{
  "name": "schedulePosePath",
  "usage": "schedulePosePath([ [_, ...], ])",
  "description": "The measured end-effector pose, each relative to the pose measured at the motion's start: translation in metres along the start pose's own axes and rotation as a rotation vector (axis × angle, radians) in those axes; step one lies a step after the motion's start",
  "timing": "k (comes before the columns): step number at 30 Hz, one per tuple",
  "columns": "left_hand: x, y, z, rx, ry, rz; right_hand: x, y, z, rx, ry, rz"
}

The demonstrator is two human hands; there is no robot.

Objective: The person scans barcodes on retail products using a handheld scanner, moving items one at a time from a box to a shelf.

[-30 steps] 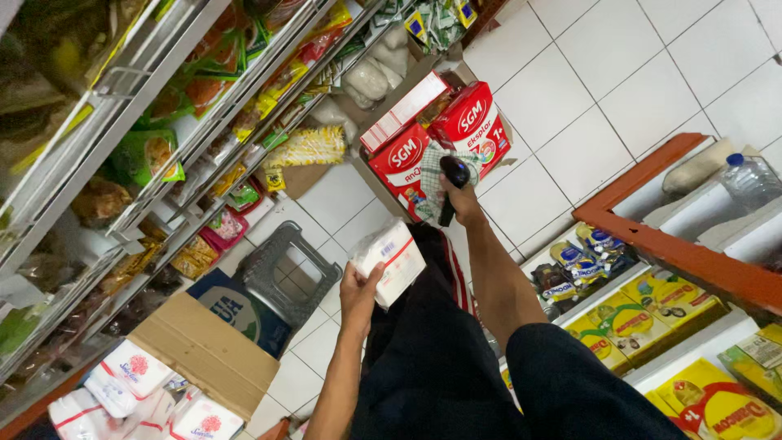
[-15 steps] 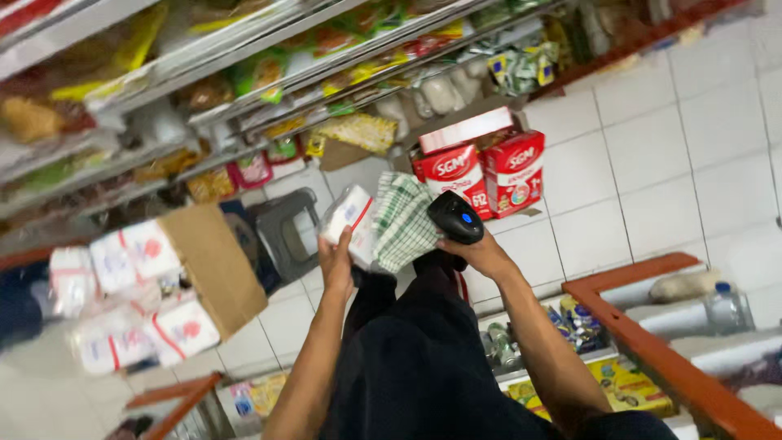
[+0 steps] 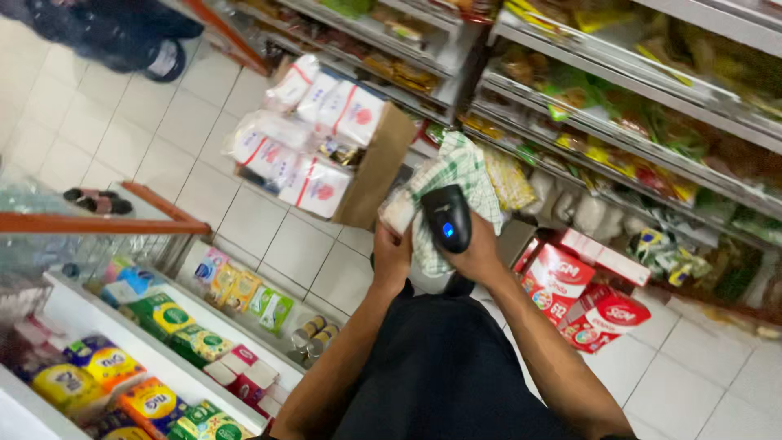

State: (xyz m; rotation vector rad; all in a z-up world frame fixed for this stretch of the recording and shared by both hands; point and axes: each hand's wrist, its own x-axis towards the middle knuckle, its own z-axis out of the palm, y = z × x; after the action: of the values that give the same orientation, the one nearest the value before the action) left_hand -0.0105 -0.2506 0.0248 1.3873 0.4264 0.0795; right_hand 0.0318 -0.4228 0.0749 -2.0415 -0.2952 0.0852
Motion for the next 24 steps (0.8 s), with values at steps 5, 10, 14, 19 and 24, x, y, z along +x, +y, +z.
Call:
schedulePosePath([
  [5,0.006,0.032,-0.085,-0.164,0.111,0.122,0.024,-0.018,0.051,-0.003,-0.184,-0.192],
  [10,-0.001,0.041,-0.173,-0.685,-0.113,-0.026,0.059,0.001,0.072,0.477,-0.143,0.33],
  [14,0.011,0.022,-0.177,-0.924,-0.16,-0.27,0.063,0.007,0.111,1.108,-0.296,0.438],
  [19,0.039,0.016,-0.166,-1.132,-0.057,-0.2,0.047,-0.005,0.179,1.096,-0.392,0.693],
  [24,0.049,0.042,-0.205,-1.065,0.047,-0.247,0.077,-0.01,0.161,1.154,-0.369,0.454],
])
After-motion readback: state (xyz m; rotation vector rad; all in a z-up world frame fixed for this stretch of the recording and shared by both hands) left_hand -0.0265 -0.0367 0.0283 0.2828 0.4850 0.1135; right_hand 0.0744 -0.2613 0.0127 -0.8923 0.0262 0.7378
